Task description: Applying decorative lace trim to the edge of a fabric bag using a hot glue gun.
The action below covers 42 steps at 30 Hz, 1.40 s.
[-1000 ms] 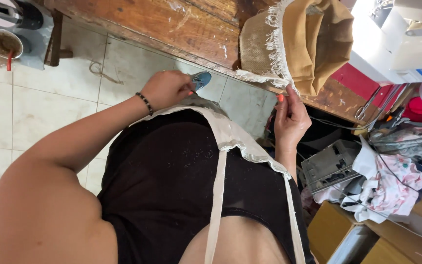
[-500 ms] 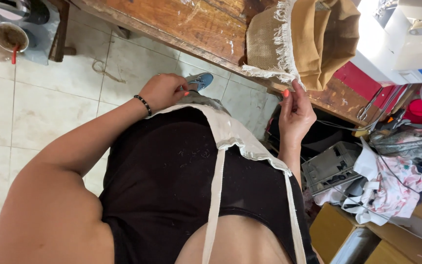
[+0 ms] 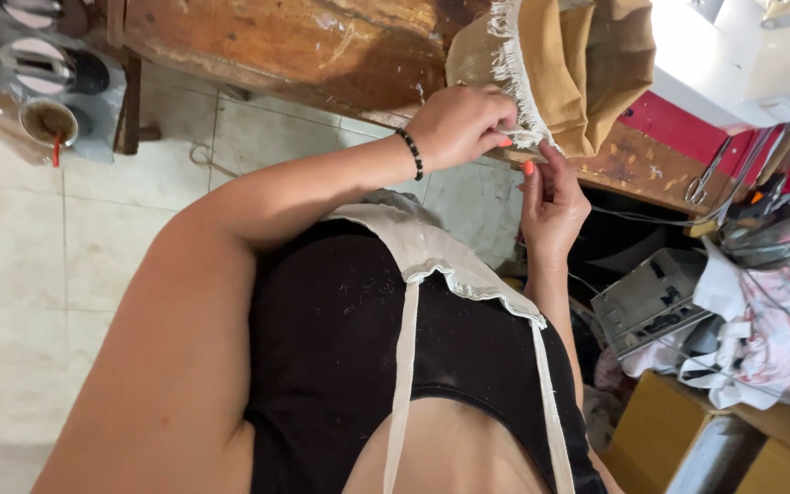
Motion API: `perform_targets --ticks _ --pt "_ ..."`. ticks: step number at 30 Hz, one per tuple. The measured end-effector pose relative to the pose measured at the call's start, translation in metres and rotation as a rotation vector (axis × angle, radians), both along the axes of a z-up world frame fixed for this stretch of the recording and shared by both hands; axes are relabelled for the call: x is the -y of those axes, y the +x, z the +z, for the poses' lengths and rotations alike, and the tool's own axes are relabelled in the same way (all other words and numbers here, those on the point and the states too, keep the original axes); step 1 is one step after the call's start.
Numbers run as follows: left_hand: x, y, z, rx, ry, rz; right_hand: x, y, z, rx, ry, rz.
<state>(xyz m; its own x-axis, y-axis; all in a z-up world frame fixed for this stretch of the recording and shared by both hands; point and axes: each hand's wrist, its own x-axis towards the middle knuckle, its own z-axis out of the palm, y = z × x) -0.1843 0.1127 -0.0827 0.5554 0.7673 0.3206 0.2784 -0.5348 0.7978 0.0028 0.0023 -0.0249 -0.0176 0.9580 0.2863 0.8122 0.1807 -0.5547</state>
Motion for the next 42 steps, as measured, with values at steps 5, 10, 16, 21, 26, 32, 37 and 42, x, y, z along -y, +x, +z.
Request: perform_targets --ticks 5,10,16,21,26,32,37,42 --pt "-0.001 0.006 -0.002 -0.025 0.003 -0.039 -0.001 -0.002 0.004 -0.096 -0.042 -0.026" --pt "-0.003 0.015 0.001 -0.025 0.002 0.029 -0.001 0.001 0.006 -0.093 -0.076 -0.006" --pt "-0.002 0.004 0.017 0.087 0.027 -0.017 -0.001 0.012 -0.006 -0.119 -0.036 0.015" --pt "-0.002 0.007 0.032 0.088 0.035 -0.041 0.001 0.013 -0.005 -0.138 -0.045 0.009" --pt "-0.014 0.011 0.012 -0.095 -0.010 -0.036 0.000 0.016 -0.005 -0.119 -0.021 -0.002" --pt "-0.009 0.003 -0.009 -0.113 0.016 -0.054 -0.001 0.019 -0.007 -0.163 0.015 -0.070" --pt "-0.005 -0.011 -0.034 -0.240 -0.005 -0.005 -0.001 0.020 -0.005 -0.120 0.031 -0.078" --pt "0.009 -0.038 -0.052 -0.297 -0.163 -0.114 0.001 0.022 -0.001 -0.115 0.001 -0.082"
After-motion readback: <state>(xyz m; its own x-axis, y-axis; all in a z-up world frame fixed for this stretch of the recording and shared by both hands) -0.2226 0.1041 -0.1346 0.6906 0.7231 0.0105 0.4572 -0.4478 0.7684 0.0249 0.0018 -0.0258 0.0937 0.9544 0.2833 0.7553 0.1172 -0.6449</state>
